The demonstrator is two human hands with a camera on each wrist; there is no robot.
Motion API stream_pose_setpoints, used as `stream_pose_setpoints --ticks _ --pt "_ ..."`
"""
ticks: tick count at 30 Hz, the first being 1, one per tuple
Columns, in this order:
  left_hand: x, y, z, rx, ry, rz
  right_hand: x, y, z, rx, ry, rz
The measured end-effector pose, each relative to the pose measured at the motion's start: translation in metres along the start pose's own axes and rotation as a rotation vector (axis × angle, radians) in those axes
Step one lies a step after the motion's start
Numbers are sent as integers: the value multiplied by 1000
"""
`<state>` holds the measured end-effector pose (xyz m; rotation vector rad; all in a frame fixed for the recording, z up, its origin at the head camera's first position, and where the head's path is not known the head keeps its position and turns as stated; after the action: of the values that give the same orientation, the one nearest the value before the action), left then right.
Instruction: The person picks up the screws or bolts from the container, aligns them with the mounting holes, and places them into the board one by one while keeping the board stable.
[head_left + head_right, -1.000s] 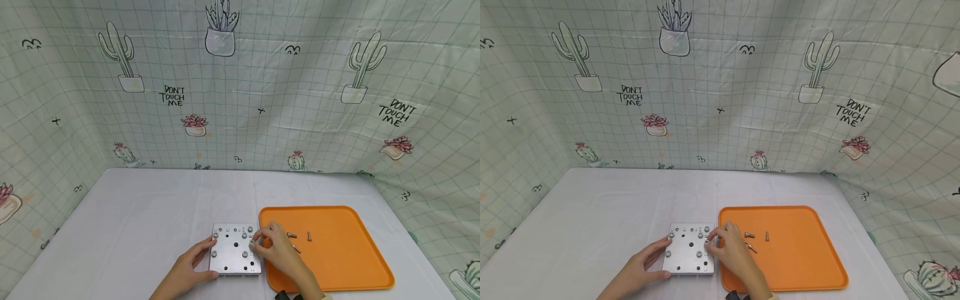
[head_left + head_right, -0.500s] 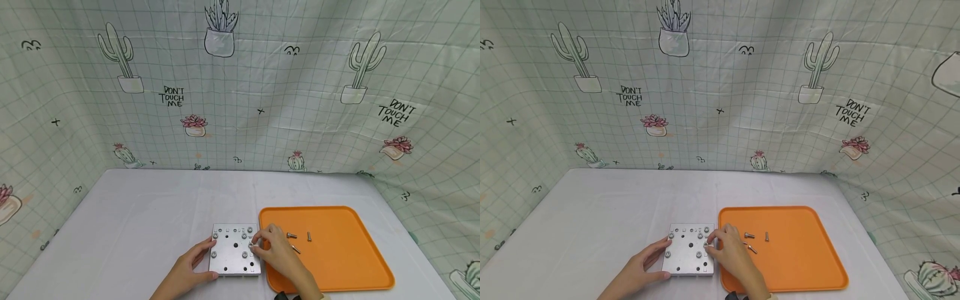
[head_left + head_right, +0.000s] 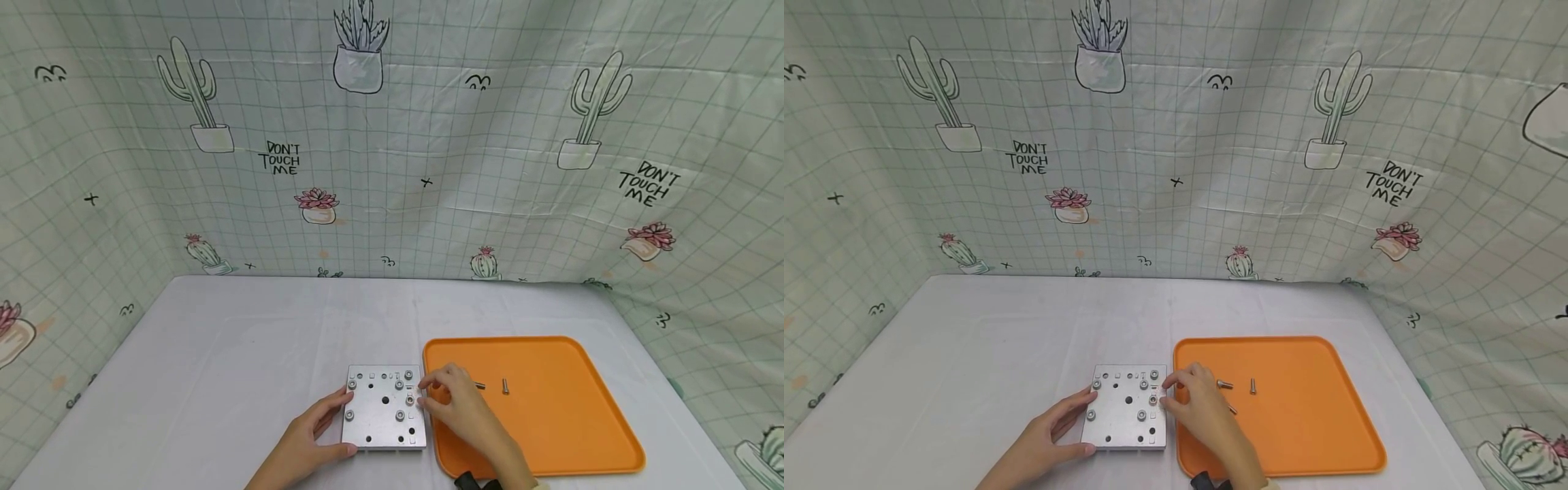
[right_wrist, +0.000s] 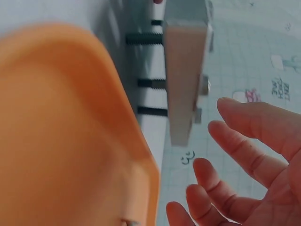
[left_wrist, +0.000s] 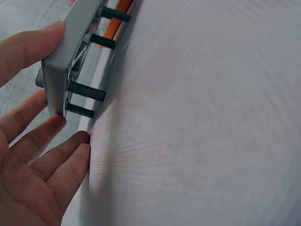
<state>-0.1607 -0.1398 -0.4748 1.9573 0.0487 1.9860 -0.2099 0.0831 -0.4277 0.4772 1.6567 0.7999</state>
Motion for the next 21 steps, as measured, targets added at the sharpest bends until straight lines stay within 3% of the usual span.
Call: stream_pose_setpoints --ticks 8,21 --pt "0 0 -1 -8 9 0 14 24 -2 34 -79 -52" --pt "2 -1 -1 -8 20 -12 54 64 0 99 -172 24"
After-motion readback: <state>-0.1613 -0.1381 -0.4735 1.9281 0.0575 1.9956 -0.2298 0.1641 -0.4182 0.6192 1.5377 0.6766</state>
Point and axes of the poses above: each hand's wrist, its own z-axis away from the middle knuckle, its own y-axis out of the back of the hand, x = y × z, the point moved 8 cm from there along -z, towards the middle knuckle, and after that the axes turned 2 degrees about x, right-handed, at the moved point
